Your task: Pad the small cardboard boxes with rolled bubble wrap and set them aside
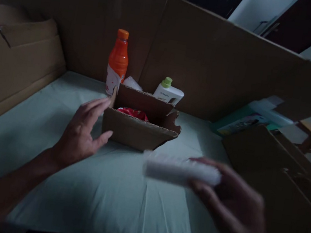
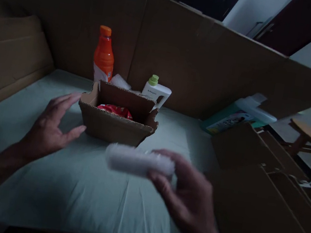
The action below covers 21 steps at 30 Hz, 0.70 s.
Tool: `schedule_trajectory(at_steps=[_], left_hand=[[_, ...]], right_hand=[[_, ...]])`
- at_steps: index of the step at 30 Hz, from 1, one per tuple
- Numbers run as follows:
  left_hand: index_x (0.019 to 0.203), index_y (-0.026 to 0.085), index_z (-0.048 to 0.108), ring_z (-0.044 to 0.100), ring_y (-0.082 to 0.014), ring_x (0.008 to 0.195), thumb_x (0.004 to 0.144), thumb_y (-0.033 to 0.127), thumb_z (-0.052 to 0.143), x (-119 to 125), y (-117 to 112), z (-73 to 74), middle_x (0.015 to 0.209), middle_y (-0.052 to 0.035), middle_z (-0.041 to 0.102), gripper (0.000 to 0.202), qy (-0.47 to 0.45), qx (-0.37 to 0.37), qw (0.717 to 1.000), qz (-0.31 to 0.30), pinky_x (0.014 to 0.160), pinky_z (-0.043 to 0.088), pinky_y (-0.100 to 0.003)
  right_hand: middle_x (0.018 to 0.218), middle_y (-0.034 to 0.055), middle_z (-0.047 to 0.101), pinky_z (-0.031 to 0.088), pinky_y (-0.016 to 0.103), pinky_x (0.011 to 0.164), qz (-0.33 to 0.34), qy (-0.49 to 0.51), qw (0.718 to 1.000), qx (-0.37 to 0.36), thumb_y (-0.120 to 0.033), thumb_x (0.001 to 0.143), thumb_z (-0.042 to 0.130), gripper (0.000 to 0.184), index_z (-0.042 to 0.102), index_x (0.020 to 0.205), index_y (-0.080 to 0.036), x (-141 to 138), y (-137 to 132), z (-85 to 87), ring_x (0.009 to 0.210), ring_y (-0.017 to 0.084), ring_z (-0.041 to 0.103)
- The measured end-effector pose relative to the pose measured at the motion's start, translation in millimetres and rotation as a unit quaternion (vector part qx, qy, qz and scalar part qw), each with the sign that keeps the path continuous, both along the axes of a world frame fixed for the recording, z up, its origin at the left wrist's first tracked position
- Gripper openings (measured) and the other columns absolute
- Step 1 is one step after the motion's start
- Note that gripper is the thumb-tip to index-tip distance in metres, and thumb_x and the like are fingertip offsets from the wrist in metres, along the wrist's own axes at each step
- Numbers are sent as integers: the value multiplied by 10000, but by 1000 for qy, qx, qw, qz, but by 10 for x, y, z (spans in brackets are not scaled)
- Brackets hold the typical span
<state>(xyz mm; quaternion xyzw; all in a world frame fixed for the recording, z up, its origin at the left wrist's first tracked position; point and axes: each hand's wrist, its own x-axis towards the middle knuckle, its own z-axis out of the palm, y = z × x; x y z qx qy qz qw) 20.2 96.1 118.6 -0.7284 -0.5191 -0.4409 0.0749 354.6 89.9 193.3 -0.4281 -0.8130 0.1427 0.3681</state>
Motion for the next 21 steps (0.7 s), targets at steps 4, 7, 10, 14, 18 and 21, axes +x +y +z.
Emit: schedule_trajectory(at_steps=[4,7,10,14,18,21], left_hand=[[1223,207,625,587,-293,1208,901,148,560,-37,259,-40,1146,-78,700,334,18,10,1000,-17,1052,496,-502],[1030,212,675,608,-289,1146,852,49,533,-9,239,-121,995,-56,723,280,18,38,999,-26,1020,509,-501],[1017,208,664,607,-300,1126,834,26,537,-4,201,-143,984,-61,719,287,24,49,998,-34,1003,512,-520],[1008,197,649,605,-303,1120,820,6,537,-19,206,-135,972,-68,710,291,25,47,998,-42,1006,504,-527],[1010,193,639,603,-301,1117,809,-5,539,-22,224,-153,976,-67,704,299,17,44,998,-49,1020,489,-538],[1022,209,632,599,-294,1120,817,-13,536,-9,217,-146,976,-54,696,317,13,39,998,-52,1028,482,-537]], right_hand=[[869,28,728,493,301,567,-111,-74,984,121,-479,883,689,291,712,1071,-258,-198,562,403,667,180,640],[902,63,722,509,349,678,-88,-229,960,136,-378,870,693,238,735,1031,-208,-473,980,442,777,224,643],[940,126,728,499,393,757,-60,-422,898,114,-264,818,715,131,771,891,-171,-789,1256,375,876,289,651],[963,173,746,494,359,679,-85,-533,841,25,-180,844,640,151,783,872,-140,-1135,1429,195,838,302,700],[861,204,753,502,364,659,-36,-548,836,-9,-119,874,578,206,782,844,-109,-1272,1555,-59,792,318,726],[818,177,755,508,347,681,4,-564,825,-42,-76,858,590,190,773,830,-118,-1271,1599,-122,789,297,735]])
